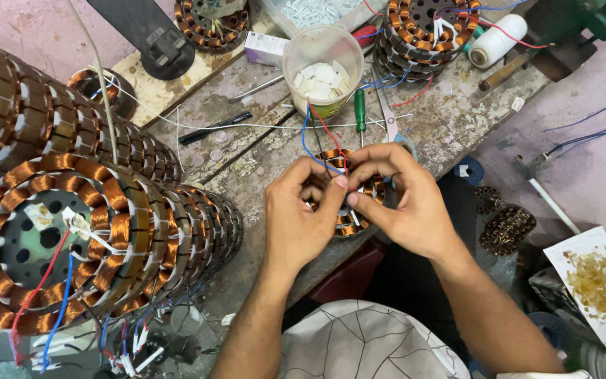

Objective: The person organizes and threads wires through the slots of copper-wound electric motor stators on a workshop table.

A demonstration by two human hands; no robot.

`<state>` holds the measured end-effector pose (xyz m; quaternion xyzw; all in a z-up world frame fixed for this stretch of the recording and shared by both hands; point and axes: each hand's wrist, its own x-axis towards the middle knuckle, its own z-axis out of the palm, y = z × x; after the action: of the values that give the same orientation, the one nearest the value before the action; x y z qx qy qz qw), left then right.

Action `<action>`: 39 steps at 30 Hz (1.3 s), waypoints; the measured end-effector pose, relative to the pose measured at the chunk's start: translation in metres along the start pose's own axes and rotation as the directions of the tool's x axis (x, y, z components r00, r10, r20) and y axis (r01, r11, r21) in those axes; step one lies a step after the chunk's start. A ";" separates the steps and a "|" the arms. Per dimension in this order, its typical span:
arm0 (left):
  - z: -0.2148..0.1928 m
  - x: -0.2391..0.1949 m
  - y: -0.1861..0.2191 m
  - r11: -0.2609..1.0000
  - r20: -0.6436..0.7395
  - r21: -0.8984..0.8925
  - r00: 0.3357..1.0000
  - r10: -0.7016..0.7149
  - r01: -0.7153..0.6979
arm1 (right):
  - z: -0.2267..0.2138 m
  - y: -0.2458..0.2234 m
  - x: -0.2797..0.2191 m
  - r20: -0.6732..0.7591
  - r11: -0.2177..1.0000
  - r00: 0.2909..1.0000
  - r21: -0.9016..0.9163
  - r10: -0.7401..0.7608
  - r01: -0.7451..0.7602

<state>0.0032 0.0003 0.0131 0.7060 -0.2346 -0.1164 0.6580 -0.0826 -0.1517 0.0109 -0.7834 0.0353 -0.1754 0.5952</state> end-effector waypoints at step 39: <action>-0.013 0.002 0.012 0.973 0.116 0.121 0.977 0.181 -0.195 | 0.015 0.002 -0.010 -0.232 0.999 0.973 0.046 0.001 0.010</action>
<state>0.0086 0.0102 0.0267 0.7155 -0.3417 -0.0744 0.6048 -0.0867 -0.1355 0.0032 -0.7434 0.0986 -0.2678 0.6049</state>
